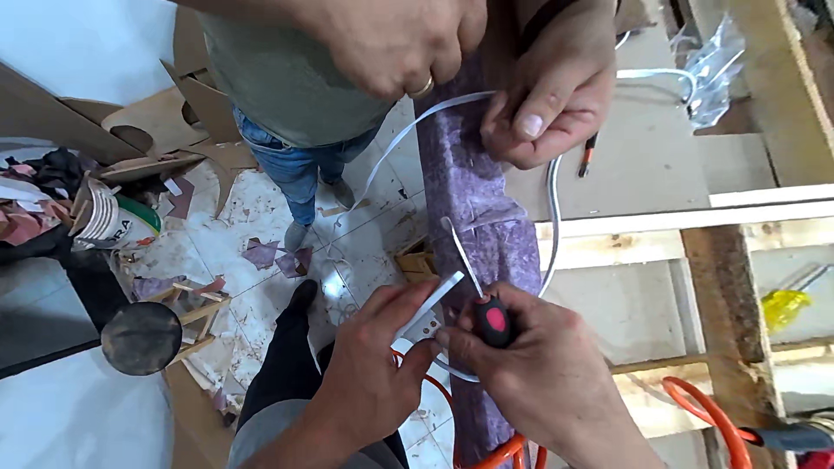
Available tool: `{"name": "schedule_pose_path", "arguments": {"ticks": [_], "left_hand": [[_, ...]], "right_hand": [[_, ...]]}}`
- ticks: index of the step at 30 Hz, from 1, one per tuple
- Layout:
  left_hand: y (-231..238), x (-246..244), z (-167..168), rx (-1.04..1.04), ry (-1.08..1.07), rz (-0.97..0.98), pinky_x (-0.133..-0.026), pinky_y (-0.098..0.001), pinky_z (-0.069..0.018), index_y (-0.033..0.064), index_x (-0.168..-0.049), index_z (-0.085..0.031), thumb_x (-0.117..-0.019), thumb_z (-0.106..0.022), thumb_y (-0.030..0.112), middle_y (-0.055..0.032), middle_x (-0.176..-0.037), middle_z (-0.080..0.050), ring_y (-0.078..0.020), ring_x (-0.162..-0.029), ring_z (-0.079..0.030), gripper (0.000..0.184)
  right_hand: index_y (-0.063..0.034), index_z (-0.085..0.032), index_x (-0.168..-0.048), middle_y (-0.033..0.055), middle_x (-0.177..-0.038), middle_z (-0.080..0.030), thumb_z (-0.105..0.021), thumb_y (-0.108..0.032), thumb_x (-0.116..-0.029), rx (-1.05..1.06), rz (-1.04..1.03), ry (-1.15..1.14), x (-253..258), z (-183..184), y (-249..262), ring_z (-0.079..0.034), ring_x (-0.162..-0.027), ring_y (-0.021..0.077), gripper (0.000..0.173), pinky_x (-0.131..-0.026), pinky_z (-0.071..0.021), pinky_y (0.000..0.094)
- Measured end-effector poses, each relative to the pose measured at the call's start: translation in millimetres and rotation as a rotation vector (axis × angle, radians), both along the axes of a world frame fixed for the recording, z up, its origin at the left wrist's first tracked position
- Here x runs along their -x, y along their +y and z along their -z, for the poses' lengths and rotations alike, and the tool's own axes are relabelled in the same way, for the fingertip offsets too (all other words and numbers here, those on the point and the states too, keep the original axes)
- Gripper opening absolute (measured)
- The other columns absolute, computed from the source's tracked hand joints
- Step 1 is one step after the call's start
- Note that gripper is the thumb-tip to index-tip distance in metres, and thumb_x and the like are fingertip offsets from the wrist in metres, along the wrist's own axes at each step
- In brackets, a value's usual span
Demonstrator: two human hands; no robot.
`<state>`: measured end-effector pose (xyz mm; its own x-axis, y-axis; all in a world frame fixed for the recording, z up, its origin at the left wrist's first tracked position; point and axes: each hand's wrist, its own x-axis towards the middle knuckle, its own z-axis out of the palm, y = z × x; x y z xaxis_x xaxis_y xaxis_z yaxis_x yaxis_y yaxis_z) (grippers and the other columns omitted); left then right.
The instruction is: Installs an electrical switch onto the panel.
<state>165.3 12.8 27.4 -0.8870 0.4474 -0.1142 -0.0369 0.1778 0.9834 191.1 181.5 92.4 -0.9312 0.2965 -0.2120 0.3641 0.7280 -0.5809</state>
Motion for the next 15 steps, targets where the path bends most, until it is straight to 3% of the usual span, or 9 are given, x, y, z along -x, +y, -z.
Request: {"name": "schedule_pose_path", "arguments": {"ticks": [5,8,10,11,13,15], "left_hand": [[5,-6,1,0.035,-0.113,-0.049,-0.082,-0.0270,-0.0619,0.0267,-0.143,-0.061,-0.0928,-0.073,0.023,0.0074,-0.124,-0.065,-0.0032,-0.102,-0.067,0.052],[7,-1,-2,0.096,-0.046,-0.065,-0.080,-0.0252,-0.0614,0.0281,-0.141,-0.063,-0.0909,-0.073,0.025,0.0089,-0.124,-0.066,-0.0007,-0.101,-0.066,0.052],[9,-1,-3,0.161,0.026,-0.073,-0.078,-0.0258,-0.0610,0.0293,-0.140,-0.064,-0.0907,-0.072,0.025,0.0093,-0.125,-0.066,-0.0009,-0.101,-0.067,0.050],[10,-1,-4,0.188,0.049,-0.080,-0.076,-0.0268,-0.0609,0.0303,-0.139,-0.064,-0.0905,-0.071,0.025,0.0094,-0.125,-0.066,-0.0015,-0.099,-0.067,0.050],[12,-3,-4,0.219,0.095,-0.091,-0.073,-0.0281,-0.0613,0.0306,-0.139,-0.065,-0.0903,-0.070,0.025,0.0081,-0.124,-0.066,-0.0029,-0.097,-0.067,0.049],[14,-6,-4,0.228,0.123,-0.096,-0.074,-0.0314,-0.0616,0.0284,-0.138,-0.066,-0.0901,-0.070,0.023,0.0057,-0.124,-0.067,-0.0064,-0.098,-0.068,0.049]], "right_hand": [[-0.0308,-0.062,-0.079,-0.0155,-0.058,-0.055,-0.077,-0.048,-0.0787,-0.017,-0.059,-0.048,-1,-3,13,-0.049,-0.045,0.0001,0.023,-0.037,-0.0410,0.0243],[-0.0302,-0.065,-0.083,-0.0144,-0.060,-0.059,-0.071,-0.055,-0.0856,-0.040,-0.056,-0.062,-2,-18,24,-0.054,-0.046,0.0006,0.025,-0.038,-0.0458,0.0247],[-0.0265,-0.069,-0.090,-0.0124,-0.068,-0.064,-0.068,-0.052,-0.0894,-0.109,-0.105,-0.127,-6,-41,33,-0.057,-0.051,0.0010,0.025,-0.042,-0.0475,0.0266],[-0.0217,-0.073,-0.095,-0.0083,-0.077,-0.067,-0.067,-0.044,-0.0898,-0.169,-0.167,-0.167,-8,-57,38,-0.058,-0.057,0.0035,0.023,-0.046,-0.0486,0.0293],[-0.0095,-0.077,-0.108,0.0094,-0.099,-0.069,-0.066,-0.026,-0.0867,-0.300,-0.336,-0.244,-10,-89,42,-0.064,-0.072,0.0182,0.029,-0.056,-0.0529,0.0408],[-0.0036,-0.075,-0.120,0.0221,-0.105,-0.066,-0.068,-0.019,-0.0875,-0.391,-0.468,-0.306,-10,-114,40,-0.065,-0.080,0.0318,0.037,-0.062,-0.0533,0.0482]]}}
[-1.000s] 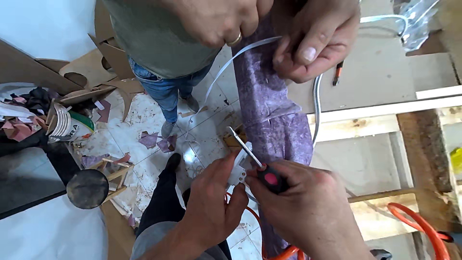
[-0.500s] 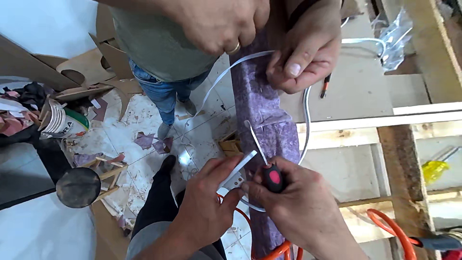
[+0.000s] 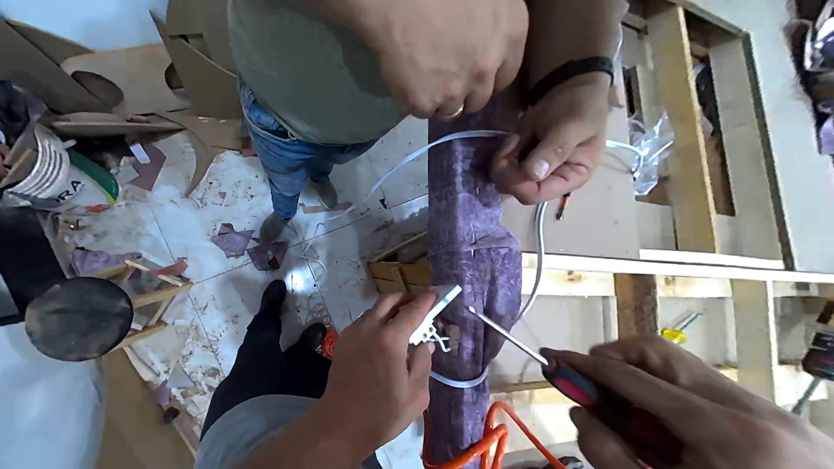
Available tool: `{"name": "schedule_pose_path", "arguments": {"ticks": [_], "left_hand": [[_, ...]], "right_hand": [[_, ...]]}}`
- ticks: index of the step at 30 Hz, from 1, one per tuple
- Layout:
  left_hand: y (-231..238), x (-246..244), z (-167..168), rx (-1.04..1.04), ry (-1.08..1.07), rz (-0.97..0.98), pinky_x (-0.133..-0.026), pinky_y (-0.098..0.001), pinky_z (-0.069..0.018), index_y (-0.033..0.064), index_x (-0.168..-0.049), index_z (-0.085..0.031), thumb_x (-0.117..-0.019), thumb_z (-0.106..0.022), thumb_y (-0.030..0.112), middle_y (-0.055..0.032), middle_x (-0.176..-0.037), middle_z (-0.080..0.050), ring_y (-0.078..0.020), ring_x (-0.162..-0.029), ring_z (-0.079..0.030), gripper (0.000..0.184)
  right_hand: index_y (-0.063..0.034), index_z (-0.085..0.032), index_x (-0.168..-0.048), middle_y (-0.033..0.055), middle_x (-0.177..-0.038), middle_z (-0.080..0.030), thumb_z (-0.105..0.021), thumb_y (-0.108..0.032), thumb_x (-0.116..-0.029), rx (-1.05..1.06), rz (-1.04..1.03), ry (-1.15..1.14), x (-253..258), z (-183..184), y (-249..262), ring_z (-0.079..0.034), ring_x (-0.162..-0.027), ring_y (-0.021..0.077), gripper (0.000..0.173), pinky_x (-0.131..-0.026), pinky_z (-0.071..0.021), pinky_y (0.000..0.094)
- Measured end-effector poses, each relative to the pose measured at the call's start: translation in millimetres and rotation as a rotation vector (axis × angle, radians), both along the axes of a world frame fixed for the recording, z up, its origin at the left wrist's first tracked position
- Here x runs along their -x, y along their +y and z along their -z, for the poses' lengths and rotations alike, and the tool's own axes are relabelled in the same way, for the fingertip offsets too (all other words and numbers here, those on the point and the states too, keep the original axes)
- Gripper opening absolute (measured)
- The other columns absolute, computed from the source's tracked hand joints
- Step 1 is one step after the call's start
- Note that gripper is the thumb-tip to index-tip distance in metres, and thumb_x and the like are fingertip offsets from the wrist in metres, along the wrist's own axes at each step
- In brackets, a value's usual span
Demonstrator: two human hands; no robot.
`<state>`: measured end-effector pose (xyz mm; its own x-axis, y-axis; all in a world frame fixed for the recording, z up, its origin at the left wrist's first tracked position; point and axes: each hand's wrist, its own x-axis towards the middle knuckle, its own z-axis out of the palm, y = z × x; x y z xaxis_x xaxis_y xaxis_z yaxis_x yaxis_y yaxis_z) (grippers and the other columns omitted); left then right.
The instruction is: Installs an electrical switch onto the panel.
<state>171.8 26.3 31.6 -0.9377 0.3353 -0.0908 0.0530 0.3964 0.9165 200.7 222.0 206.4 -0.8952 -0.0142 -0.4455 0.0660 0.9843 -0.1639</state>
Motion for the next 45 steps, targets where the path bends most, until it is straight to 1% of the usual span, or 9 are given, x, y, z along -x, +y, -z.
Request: {"name": "schedule_pose_path", "arguments": {"ticks": [2,5,13,21,26,29,34,39,45], "left_hand": [[2,-3,1,0.003,0.008,-0.002,-0.075,-0.0331,-0.0615,0.0276,-0.137,-0.067,-0.0893,-0.071,0.021,0.0055,-0.122,-0.068,-0.0077,-0.098,-0.069,0.048],[2,-6,1,0.000,0.015,0.000,-0.077,-0.0338,-0.0616,0.0264,-0.137,-0.067,-0.0878,-0.071,0.017,0.0049,-0.123,-0.069,-0.0082,-0.100,-0.069,0.050],[4,-9,-6,0.024,0.064,-0.019,-0.078,-0.0323,-0.0611,0.0275,-0.136,-0.068,-0.0867,-0.072,0.016,0.0058,-0.124,-0.069,-0.0077,-0.102,-0.069,0.051],[2,-6,-7,0.039,0.045,-0.001,-0.075,-0.0324,-0.0607,0.0283,-0.137,-0.066,-0.0870,-0.072,0.016,0.0065,-0.124,-0.068,-0.0075,-0.101,-0.068,0.052],[2,-6,-8,0.037,0.041,0.008,-0.076,-0.0325,-0.0609,0.0288,-0.138,-0.065,-0.0875,-0.072,0.017,0.0056,-0.124,-0.068,-0.0080,-0.102,-0.068,0.053],[3,-5,-8,0.031,0.044,0.012,-0.075,-0.0340,-0.0612,0.0278,-0.138,-0.066,-0.0876,-0.071,0.016,0.0042,-0.125,-0.068,-0.0098,-0.100,-0.069,0.052],[4,-6,-8,0.039,0.087,0.015,-0.083,-0.0375,-0.0612,0.0249,-0.138,-0.067,-0.0873,-0.070,0.012,0.0054,-0.133,-0.068,-0.0123,-0.111,-0.069,0.052],[2,-5,-5,0.023,0.095,0.018,-0.090,-0.0369,-0.0601,0.0200,-0.136,-0.067,-0.0885,-0.072,0.008,0.0027,-0.133,-0.069,-0.0134,-0.115,-0.068,0.050],[5,-8,-7,-0.013,0.127,-0.015,-0.092,-0.0325,-0.0591,0.0188,-0.135,-0.068,-0.0879,-0.074,0.008,0.0023,-0.131,-0.070,-0.0119,-0.116,-0.067,0.048]], "right_hand": [[-0.0012,-0.070,-0.124,0.0255,-0.103,-0.069,-0.068,-0.019,-0.0926,-0.081,-0.112,-0.021,2,-16,-6,-0.069,-0.083,0.0382,0.036,-0.065,-0.0553,0.0516],[-0.0041,-0.072,-0.118,0.0204,-0.101,-0.073,-0.063,-0.019,-0.0989,-0.234,-0.307,0.047,7,-26,-14,-0.071,-0.088,0.0370,0.026,-0.070,-0.0558,0.0487],[-0.0092,-0.076,-0.117,0.0145,-0.104,-0.073,-0.060,-0.020,-0.1006,-0.311,-0.520,0.139,21,-19,-14,-0.069,-0.095,0.0349,0.025,-0.077,-0.0545,0.0484],[-0.0079,-0.076,-0.117,0.0149,-0.101,-0.073,-0.060,-0.023,-0.1001,-0.322,-0.494,0.111,23,-21,-17,-0.068,-0.091,0.0351,0.028,-0.072,-0.0533,0.0492],[-0.0070,-0.077,-0.117,0.0189,-0.110,-0.071,-0.060,-0.027,-0.1001,-0.293,-0.450,0.061,24,-23,-18,-0.068,-0.088,0.0355,0.031,-0.067,-0.0541,0.0489],[-0.0052,-0.076,-0.116,0.0203,-0.103,-0.070,-0.060,-0.029,-0.1011,-0.283,-0.456,0.035,27,-25,-20,-0.068,-0.085,0.0371,0.033,-0.065,-0.0530,0.0497],[-0.0045,-0.073,-0.117,0.0181,-0.087,-0.067,-0.057,-0.022,-0.1020,-0.371,-0.558,0.024,26,-29,-36,-0.064,-0.071,0.0365,0.028,-0.054,-0.0481,0.0464],[-0.0058,-0.069,-0.119,0.0210,-0.099,-0.066,-0.054,-0.012,-0.1025,-0.412,-0.621,0.011,25,-26,-50,-0.064,-0.069,0.0368,0.023,-0.048,-0.0452,0.0433],[-0.0029,-0.071,-0.117,0.0200,-0.095,-0.066,-0.053,-0.011,-0.1044,-0.386,-0.621,-0.008,28,-34,-56,-0.062,-0.065,0.0337,0.024,-0.047,-0.0443,0.0413]]}}
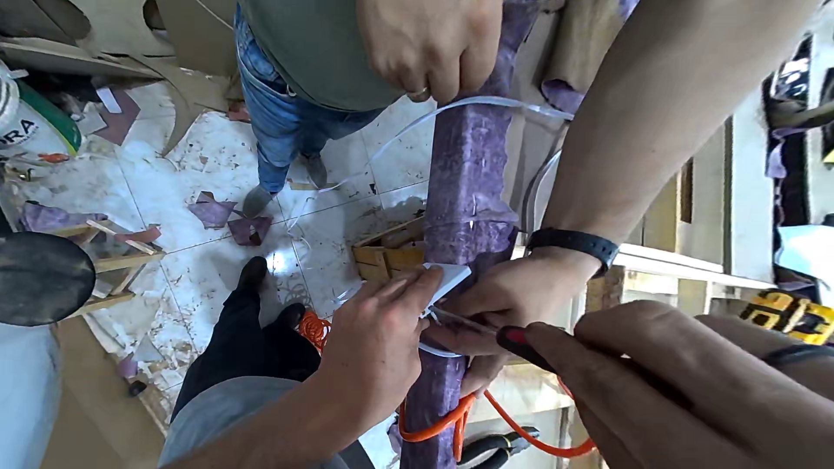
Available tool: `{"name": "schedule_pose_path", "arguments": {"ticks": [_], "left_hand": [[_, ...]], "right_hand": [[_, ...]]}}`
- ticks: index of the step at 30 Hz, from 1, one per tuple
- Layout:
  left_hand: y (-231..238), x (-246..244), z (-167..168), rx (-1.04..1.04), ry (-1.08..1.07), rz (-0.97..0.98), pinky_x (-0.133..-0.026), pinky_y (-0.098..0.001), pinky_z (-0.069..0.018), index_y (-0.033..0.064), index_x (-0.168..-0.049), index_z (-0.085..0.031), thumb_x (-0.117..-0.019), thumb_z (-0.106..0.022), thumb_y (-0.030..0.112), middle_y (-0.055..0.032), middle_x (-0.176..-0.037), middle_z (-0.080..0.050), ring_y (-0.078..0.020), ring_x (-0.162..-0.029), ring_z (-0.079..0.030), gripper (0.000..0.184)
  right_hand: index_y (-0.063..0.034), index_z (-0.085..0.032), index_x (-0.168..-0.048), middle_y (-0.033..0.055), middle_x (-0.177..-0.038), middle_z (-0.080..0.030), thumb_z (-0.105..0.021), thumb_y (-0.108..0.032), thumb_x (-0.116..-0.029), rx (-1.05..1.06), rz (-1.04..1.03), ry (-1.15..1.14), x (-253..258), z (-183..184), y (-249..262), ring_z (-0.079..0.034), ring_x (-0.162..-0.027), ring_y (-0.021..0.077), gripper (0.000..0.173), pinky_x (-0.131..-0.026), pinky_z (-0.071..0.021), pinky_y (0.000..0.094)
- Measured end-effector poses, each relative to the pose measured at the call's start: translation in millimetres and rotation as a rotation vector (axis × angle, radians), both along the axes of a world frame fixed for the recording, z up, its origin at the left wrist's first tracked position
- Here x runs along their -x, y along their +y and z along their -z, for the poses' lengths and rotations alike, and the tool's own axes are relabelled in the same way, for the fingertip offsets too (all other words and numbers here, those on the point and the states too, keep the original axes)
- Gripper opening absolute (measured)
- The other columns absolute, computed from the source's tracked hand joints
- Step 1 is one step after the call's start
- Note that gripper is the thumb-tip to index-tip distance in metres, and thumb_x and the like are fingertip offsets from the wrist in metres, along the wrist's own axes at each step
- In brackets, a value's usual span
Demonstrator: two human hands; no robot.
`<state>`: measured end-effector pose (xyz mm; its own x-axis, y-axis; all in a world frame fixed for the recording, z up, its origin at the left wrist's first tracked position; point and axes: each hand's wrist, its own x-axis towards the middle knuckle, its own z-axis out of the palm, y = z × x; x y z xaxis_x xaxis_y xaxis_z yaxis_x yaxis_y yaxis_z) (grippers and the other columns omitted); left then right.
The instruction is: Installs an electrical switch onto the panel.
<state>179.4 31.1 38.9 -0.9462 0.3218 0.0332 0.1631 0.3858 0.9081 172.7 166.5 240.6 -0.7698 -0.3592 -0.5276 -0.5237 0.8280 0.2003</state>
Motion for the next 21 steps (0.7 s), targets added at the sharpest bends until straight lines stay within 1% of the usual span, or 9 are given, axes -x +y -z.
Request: {"name": "schedule_pose_path", "arguments": {"ticks": [2,4,6,9,11,15,17,19,21], "left_hand": [[1,0,-1,-0.010,0.019,-0.019,-0.091,-0.0320,-0.0594,0.0173,-0.134,-0.069,-0.0888,-0.072,0.007,0.0016,-0.131,-0.069,-0.0117,-0.115,-0.068,0.046],[0,1,-2,-0.005,0.025,-0.025,-0.092,-0.0314,-0.0590,0.0166,-0.135,-0.068,-0.0903,-0.070,0.007,0.0013,-0.132,-0.069,-0.0118,-0.115,-0.068,0.046],[0,2,-2,-0.005,0.026,-0.035,-0.092,-0.0316,-0.0588,0.0164,-0.136,-0.067,-0.0899,-0.071,0.007,0.0012,-0.133,-0.068,-0.0124,-0.115,-0.068,0.047],[-3,3,0,-0.035,0.010,-0.049,-0.093,-0.0323,-0.0591,0.0151,-0.137,-0.066,-0.0888,-0.072,0.007,0.0007,-0.133,-0.069,-0.0123,-0.115,-0.068,0.049],[-6,4,0,-0.051,-0.012,-0.055,-0.092,-0.0323,-0.0593,0.0158,-0.138,-0.065,-0.0888,-0.072,0.009,0.0017,-0.131,-0.069,-0.0107,-0.114,-0.068,0.050],[-9,8,-1,-0.044,-0.026,-0.076,-0.084,-0.0333,-0.0609,0.0183,-0.137,-0.067,-0.0855,-0.071,0.013,0.0048,-0.127,-0.071,-0.0086,-0.107,-0.069,0.052],[-10,9,-1,-0.033,-0.024,-0.080,-0.086,-0.0328,-0.0607,0.0180,-0.137,-0.067,-0.0858,-0.070,0.013,0.0051,-0.128,-0.070,-0.0087,-0.109,-0.069,0.051],[-10,9,-2,-0.019,-0.014,-0.077,-0.087,-0.0322,-0.0601,0.0175,-0.137,-0.067,-0.0865,-0.071,0.014,0.0046,-0.128,-0.070,-0.0094,-0.111,-0.068,0.051],[-10,9,-2,-0.008,-0.002,-0.073,-0.090,-0.0325,-0.0591,0.0177,-0.138,-0.066,-0.0870,-0.070,0.013,0.0042,-0.130,-0.070,-0.0104,-0.113,-0.067,0.051]], "right_hand": [[-0.0025,-0.071,-0.117,0.0200,-0.093,-0.065,-0.051,-0.012,-0.1049,-0.003,0.017,-0.021,2,-4,-3,-0.063,-0.065,0.0341,0.025,-0.047,-0.0452,0.0418],[-0.0019,-0.071,-0.112,0.0191,-0.088,-0.065,-0.052,-0.015,-0.1054,0.006,0.020,-0.004,3,-4,-3,-0.063,-0.064,0.0334,0.025,-0.047,-0.0454,0.0422],[-0.0024,-0.072,-0.114,0.0182,-0.090,-0.066,-0.051,-0.016,-0.1050,0.010,0.012,0.011,6,-3,-3,-0.063,-0.066,0.0333,0.026,-0.048,-0.0460,0.0429],[-0.0041,-0.072,-0.112,0.0176,-0.091,-0.066,-0.053,-0.014,-0.1033,0.051,-0.022,0.022,12,-2,-7,-0.063,-0.067,0.0343,0.023,-0.047,-0.0451,0.0433],[-0.0053,-0.071,-0.112,0.0172,-0.093,-0.068,-0.055,-0.014,-0.1014,0.071,-0.030,0.020,16,-3,-6,-0.065,-0.071,0.0352,0.022,-0.051,-0.0485,0.0450],[-0.0071,-0.073,-0.108,0.0147,-0.094,-0.071,-0.057,-0.020,-0.1017,0.115,0.010,0.059,18,-1,-4,-0.068,-0.075,0.0320,0.022,-0.056,-0.0517,0.0447],[-0.0075,-0.074,-0.108,0.0134,-0.094,-0.072,-0.058,-0.024,-0.1020,0.123,0.009,0.071,20,-1,-5,-0.070,-0.077,0.0312,0.024,-0.058,-0.0534,0.0445],[-0.0074,-0.074,-0.107,0.0127,-0.094,-0.072,-0.057,-0.025,-0.1026,0.113,-0.046,0.089,22,-1,-6,-0.069,-0.078,0.0315,0.024,-0.060,-0.0534,0.0443],[-0.0065,-0.073,-0.108,0.0130,-0.097,-0.073,-0.057,-0.024,-0.1031,0.111,-0.093,0.115,24,-1,-5,-0.070,-0.083,0.0325,0.025,-0.067,-0.0544,0.0461]]}}
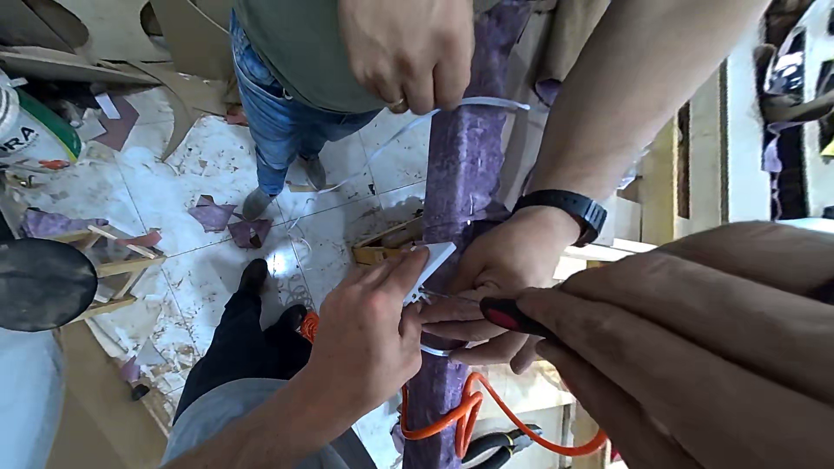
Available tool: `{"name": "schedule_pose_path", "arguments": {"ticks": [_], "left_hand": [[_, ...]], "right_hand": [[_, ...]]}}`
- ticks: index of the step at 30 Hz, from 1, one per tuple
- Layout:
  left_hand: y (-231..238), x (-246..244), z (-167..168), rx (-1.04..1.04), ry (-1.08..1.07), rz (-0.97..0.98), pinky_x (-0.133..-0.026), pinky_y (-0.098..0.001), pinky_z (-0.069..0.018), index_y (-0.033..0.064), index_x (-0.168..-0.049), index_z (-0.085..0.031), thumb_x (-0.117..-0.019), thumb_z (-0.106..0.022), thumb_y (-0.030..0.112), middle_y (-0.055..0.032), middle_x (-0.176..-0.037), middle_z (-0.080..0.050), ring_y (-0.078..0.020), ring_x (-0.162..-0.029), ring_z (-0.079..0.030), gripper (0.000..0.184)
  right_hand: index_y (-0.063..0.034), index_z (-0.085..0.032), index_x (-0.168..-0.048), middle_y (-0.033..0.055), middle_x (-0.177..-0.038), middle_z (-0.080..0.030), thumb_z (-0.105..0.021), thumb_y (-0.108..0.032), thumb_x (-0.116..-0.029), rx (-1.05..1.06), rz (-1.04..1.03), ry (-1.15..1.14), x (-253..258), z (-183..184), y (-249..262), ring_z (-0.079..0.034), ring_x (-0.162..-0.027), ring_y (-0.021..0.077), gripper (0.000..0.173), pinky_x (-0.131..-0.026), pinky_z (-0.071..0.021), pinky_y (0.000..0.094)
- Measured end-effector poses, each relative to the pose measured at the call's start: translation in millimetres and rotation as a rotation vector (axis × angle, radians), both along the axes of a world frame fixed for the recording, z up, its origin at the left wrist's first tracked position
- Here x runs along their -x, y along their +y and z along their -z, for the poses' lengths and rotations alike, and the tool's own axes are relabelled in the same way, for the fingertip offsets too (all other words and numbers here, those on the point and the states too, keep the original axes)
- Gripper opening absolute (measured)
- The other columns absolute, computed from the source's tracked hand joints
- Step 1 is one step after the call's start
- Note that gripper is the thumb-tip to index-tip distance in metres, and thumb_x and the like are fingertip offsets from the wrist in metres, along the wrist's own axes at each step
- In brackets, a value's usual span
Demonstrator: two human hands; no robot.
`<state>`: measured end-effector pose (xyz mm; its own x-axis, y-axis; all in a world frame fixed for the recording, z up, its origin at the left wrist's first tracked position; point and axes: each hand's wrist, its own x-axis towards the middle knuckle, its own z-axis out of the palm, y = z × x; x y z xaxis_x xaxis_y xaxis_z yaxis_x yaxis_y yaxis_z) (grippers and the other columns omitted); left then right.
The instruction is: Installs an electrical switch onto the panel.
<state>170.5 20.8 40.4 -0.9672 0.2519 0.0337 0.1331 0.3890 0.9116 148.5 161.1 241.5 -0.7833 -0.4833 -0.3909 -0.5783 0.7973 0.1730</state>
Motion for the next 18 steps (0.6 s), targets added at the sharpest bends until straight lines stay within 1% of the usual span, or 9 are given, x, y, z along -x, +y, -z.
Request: {"name": "schedule_pose_path", "arguments": {"ticks": [1,2,5,7,9,12,13,16,18], "left_hand": [[0,0,0,0.001,0.008,0.000,-0.091,-0.0327,-0.0586,0.0175,-0.138,-0.066,-0.0866,-0.070,0.013,0.0038,-0.130,-0.070,-0.0111,-0.115,-0.067,0.052],[1,0,1,0.002,0.011,-0.003,-0.091,-0.0327,-0.0583,0.0174,-0.138,-0.066,-0.0861,-0.070,0.011,0.0036,-0.130,-0.070,-0.0118,-0.115,-0.066,0.052],[2,1,2,0.001,0.018,-0.011,-0.091,-0.0320,-0.0584,0.0166,-0.138,-0.066,-0.0859,-0.070,0.009,0.0030,-0.130,-0.070,-0.0121,-0.115,-0.067,0.052],[2,1,3,-0.008,0.019,-0.011,-0.090,-0.0316,-0.0587,0.0155,-0.137,-0.066,-0.0871,-0.069,0.008,0.0020,-0.130,-0.070,-0.0120,-0.113,-0.067,0.051],[2,2,3,-0.014,0.021,-0.007,-0.092,-0.0315,-0.0585,0.0149,-0.137,-0.066,-0.0884,-0.068,0.008,0.0016,-0.130,-0.069,-0.0119,-0.114,-0.067,0.049],[1,4,4,-0.008,0.016,0.006,-0.094,-0.0317,-0.0580,0.0157,-0.137,-0.066,-0.0892,-0.069,0.007,0.0017,-0.132,-0.069,-0.0120,-0.117,-0.066,0.049],[1,4,4,-0.007,0.018,0.007,-0.094,-0.0318,-0.0580,0.0157,-0.137,-0.067,-0.0890,-0.070,0.007,0.0013,-0.131,-0.069,-0.0124,-0.117,-0.066,0.049],[-1,5,5,-0.006,0.025,0.018,-0.095,-0.0315,-0.0571,0.0153,-0.136,-0.067,-0.0894,-0.069,0.007,-0.0001,-0.131,-0.069,-0.0132,-0.118,-0.066,0.047],[-1,6,6,-0.003,0.030,0.028,-0.096,-0.0318,-0.0568,0.0155,-0.136,-0.068,-0.0894,-0.069,0.006,0.0000,-0.132,-0.069,-0.0136,-0.119,-0.066,0.047]], "right_hand": [[-0.0061,-0.074,-0.108,0.0134,-0.098,-0.073,-0.057,-0.024,-0.1031,0.005,-0.016,0.017,0,1,1,-0.070,-0.085,0.0329,0.025,-0.069,-0.0550,0.0469],[-0.0061,-0.074,-0.109,0.0137,-0.099,-0.073,-0.057,-0.023,-0.1032,-0.004,-0.016,0.033,0,1,1,-0.069,-0.085,0.0331,0.025,-0.069,-0.0542,0.0470],[-0.0036,-0.071,-0.112,0.0182,-0.103,-0.069,-0.055,-0.017,-0.1043,-0.078,-0.038,0.023,-3,2,-2,-0.067,-0.083,0.0364,0.023,-0.064,-0.0515,0.0473],[-0.0025,-0.070,-0.114,0.0186,-0.103,-0.067,-0.054,-0.014,-0.1046,-0.090,-0.051,-0.012,-4,2,-2,-0.065,-0.081,0.0351,0.022,-0.062,-0.0502,0.0450],[-0.0011,-0.070,-0.114,0.0187,-0.101,-0.068,-0.055,-0.016,-0.1048,-0.082,-0.053,-0.031,-3,2,-1,-0.066,-0.081,0.0353,0.023,-0.061,-0.0508,0.0445],[0.0007,-0.070,-0.115,0.0198,-0.099,-0.068,-0.054,-0.021,-0.1060,-0.077,-0.029,-0.062,-2,3,-1,-0.067,-0.079,0.0360,0.028,-0.060,-0.0526,0.0448],[0.0013,-0.070,-0.114,0.0200,-0.096,-0.068,-0.054,-0.022,-0.1066,-0.075,-0.024,-0.077,0,3,-1,-0.067,-0.076,0.0359,0.029,-0.057,-0.0518,0.0444],[0.0000,-0.069,-0.115,0.0201,-0.089,-0.067,-0.051,-0.021,-0.1076,-0.065,0.004,-0.152,3,4,-2,-0.061,-0.062,0.0343,0.029,-0.046,-0.0439,0.0423],[-0.0022,-0.067,-0.112,0.0196,-0.089,-0.066,-0.054,-0.023,-0.1047,-0.045,0.070,-0.199,6,6,0,-0.060,-0.057,0.0342,0.025,-0.043,-0.0431,0.0437]]}}
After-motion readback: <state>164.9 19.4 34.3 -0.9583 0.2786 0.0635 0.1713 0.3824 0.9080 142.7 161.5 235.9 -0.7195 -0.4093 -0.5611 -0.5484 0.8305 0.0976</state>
